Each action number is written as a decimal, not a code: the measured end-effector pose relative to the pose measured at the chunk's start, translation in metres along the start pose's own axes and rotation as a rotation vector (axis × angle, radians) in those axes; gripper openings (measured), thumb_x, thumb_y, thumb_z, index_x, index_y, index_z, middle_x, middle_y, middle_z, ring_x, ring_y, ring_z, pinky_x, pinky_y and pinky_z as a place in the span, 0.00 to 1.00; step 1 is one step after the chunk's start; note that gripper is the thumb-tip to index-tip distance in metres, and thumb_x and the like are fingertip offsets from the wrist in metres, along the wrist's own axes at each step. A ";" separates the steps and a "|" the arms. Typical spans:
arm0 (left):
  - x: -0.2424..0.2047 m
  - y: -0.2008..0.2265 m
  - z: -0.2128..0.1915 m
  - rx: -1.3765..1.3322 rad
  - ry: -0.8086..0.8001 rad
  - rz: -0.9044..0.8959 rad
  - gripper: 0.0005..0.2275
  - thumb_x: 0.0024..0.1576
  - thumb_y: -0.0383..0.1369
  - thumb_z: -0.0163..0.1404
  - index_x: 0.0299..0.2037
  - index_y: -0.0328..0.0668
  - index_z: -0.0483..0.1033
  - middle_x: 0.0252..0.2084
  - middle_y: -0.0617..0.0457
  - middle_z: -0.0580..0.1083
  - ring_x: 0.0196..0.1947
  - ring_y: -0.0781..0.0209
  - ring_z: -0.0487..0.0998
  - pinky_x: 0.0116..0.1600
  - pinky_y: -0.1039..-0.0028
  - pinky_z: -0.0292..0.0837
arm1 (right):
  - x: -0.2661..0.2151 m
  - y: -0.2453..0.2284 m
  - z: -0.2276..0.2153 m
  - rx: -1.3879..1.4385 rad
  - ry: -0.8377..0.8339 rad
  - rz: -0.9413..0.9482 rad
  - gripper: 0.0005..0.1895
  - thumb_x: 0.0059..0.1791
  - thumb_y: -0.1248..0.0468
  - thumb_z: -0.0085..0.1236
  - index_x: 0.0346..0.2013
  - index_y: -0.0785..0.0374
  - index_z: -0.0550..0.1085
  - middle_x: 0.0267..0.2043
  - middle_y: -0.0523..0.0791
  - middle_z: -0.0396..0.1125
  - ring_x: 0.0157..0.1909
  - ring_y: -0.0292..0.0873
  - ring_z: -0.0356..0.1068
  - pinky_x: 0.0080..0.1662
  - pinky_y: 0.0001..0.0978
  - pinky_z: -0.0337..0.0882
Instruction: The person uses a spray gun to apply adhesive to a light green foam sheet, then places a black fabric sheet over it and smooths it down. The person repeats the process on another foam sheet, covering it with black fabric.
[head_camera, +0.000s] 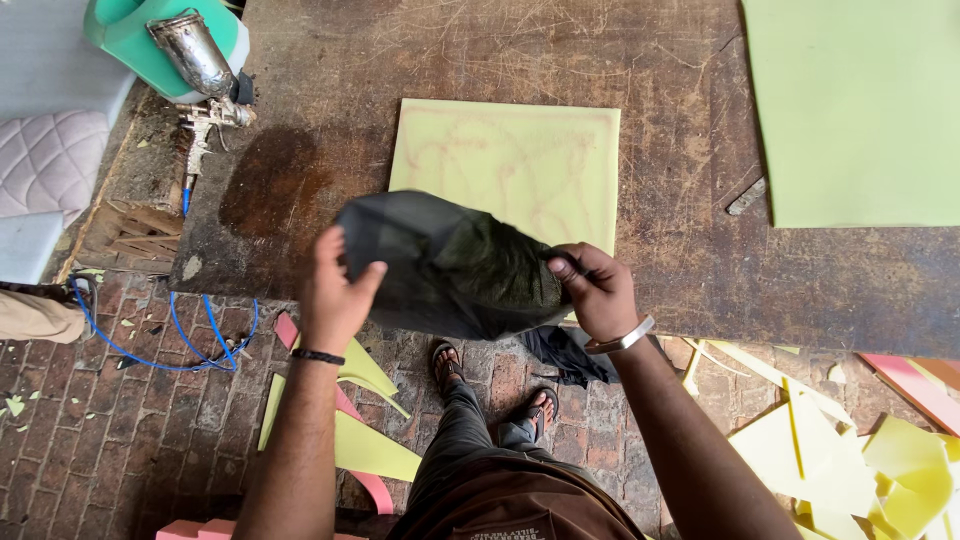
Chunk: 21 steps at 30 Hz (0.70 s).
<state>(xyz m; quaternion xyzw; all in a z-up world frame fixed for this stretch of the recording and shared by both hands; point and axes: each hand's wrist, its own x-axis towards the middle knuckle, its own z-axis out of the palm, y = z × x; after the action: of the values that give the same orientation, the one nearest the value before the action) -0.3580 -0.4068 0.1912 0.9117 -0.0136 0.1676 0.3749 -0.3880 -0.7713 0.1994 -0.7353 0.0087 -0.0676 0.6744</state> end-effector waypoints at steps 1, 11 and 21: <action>0.002 -0.001 0.010 -0.150 -0.085 0.030 0.31 0.51 0.28 0.64 0.64 0.30 0.64 0.54 0.38 0.73 0.54 0.48 0.76 0.55 0.60 0.72 | 0.002 -0.002 0.005 0.004 -0.021 -0.046 0.08 0.55 0.63 0.60 0.45 0.64 0.79 0.31 0.43 0.70 0.31 0.34 0.64 0.34 0.25 0.66; -0.003 -0.048 0.139 -0.219 -0.253 -0.188 0.43 0.50 0.46 0.70 0.69 0.31 0.57 0.66 0.34 0.64 0.66 0.43 0.63 0.66 0.56 0.61 | -0.001 -0.020 -0.021 0.648 0.177 0.089 0.10 0.60 0.59 0.47 0.46 0.62 0.72 0.43 0.43 0.71 0.43 0.38 0.72 0.48 0.32 0.74; -0.007 0.055 0.198 -0.549 -0.853 -0.353 0.41 0.45 0.54 0.62 0.70 0.52 0.65 0.69 0.39 0.64 0.72 0.48 0.59 0.70 0.56 0.59 | -0.041 -0.051 -0.080 0.819 0.164 0.161 0.13 0.63 0.52 0.47 0.49 0.58 0.71 0.36 0.44 0.69 0.34 0.39 0.69 0.37 0.29 0.72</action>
<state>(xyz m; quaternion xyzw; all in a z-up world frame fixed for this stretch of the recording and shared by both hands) -0.3147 -0.5833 0.0950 0.7556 -0.0545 -0.2929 0.5834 -0.4414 -0.8422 0.2530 -0.3956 0.0923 -0.0710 0.9110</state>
